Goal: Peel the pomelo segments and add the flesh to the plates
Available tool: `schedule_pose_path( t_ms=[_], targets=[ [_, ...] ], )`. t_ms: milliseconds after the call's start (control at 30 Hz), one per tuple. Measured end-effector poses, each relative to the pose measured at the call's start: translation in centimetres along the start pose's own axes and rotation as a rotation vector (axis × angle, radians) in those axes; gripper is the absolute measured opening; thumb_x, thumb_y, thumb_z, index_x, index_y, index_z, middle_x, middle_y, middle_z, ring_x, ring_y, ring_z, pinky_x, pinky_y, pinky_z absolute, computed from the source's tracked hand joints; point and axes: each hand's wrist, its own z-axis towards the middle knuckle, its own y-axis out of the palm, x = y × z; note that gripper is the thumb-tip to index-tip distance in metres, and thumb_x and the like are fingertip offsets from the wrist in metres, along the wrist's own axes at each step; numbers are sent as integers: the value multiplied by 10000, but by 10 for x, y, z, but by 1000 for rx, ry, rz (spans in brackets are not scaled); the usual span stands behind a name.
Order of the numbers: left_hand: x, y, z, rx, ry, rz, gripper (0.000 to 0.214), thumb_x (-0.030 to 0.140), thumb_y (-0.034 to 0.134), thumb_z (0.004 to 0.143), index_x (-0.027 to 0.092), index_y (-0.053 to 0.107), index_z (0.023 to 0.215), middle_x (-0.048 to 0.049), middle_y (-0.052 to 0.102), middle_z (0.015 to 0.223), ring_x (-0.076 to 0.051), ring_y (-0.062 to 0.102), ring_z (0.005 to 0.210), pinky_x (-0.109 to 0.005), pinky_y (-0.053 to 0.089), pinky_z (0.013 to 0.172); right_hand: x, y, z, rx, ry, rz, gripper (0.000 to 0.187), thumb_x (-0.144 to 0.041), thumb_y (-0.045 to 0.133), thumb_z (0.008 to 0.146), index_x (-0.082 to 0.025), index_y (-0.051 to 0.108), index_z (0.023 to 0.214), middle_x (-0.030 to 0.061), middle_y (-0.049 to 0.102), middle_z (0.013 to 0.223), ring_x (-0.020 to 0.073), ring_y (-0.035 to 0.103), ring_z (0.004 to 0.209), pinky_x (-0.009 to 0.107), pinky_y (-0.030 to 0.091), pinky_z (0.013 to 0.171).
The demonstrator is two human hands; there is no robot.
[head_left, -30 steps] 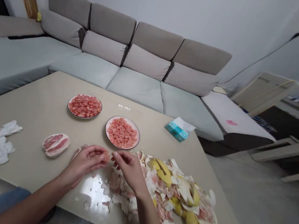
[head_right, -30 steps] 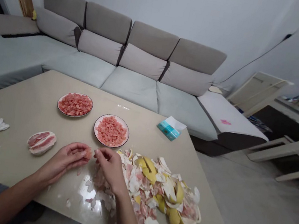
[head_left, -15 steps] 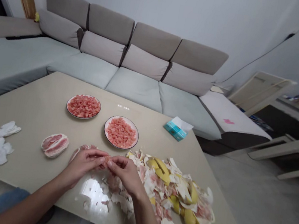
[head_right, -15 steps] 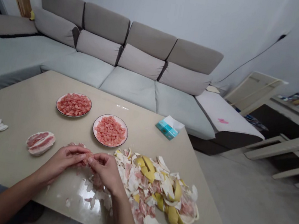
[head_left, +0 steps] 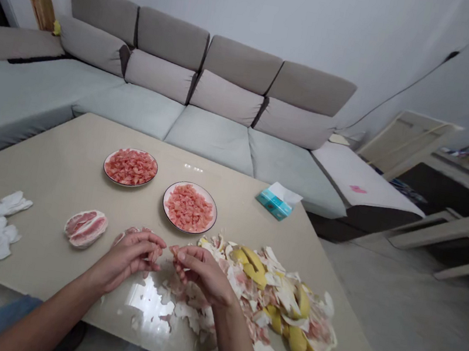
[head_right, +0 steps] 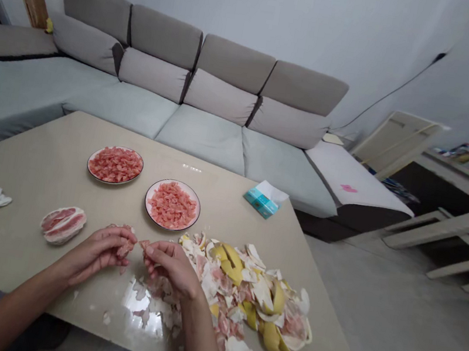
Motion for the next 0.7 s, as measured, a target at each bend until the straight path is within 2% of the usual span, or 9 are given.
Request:
schedule_pose_path(
  t_ms=[133,267,400,533,700],
  targets=[
    [-1,3,0,-21,-9,-24,245,360,642,815,161,682,952,-5,527,740,-123,515,691,-355,562,707,2,0,0,27,-81,-74,350,-499,748,698,-161,669,744,-35,588,646,75,504,520,204,401,538],
    [-5,5,1,-15,6,195,288,403,702,760,166,675,921,-13,585,767,-120,558,655,-274,529,649,4,8,-3,47,-169,-243,313,-468,712,750,-160,673,784,-27,598,629,95,512,537,219,392,543],
    [-10,1,6,53,125,390,289,410,725,728,163,702,875,-37,644,785,-135,588,619,-242,481,595,3,16,-7,137,-257,-413,226,-397,691,785,-181,686,850,9,661,748,134,567,632,238,430,587],
    [-12,-3,8,36,180,409,269,400,726,726,169,693,859,-38,656,787,-153,595,628,-256,479,581,2,20,-8,252,-367,-488,202,-340,725,759,-206,699,908,31,686,868,164,605,725,259,469,651],
    [-12,-4,6,-3,162,427,245,377,717,745,162,667,851,-8,620,723,-134,579,591,-253,472,582,4,18,-9,244,-407,-518,140,-319,708,777,-192,728,832,35,687,784,172,620,728,261,473,658]
  ],
)
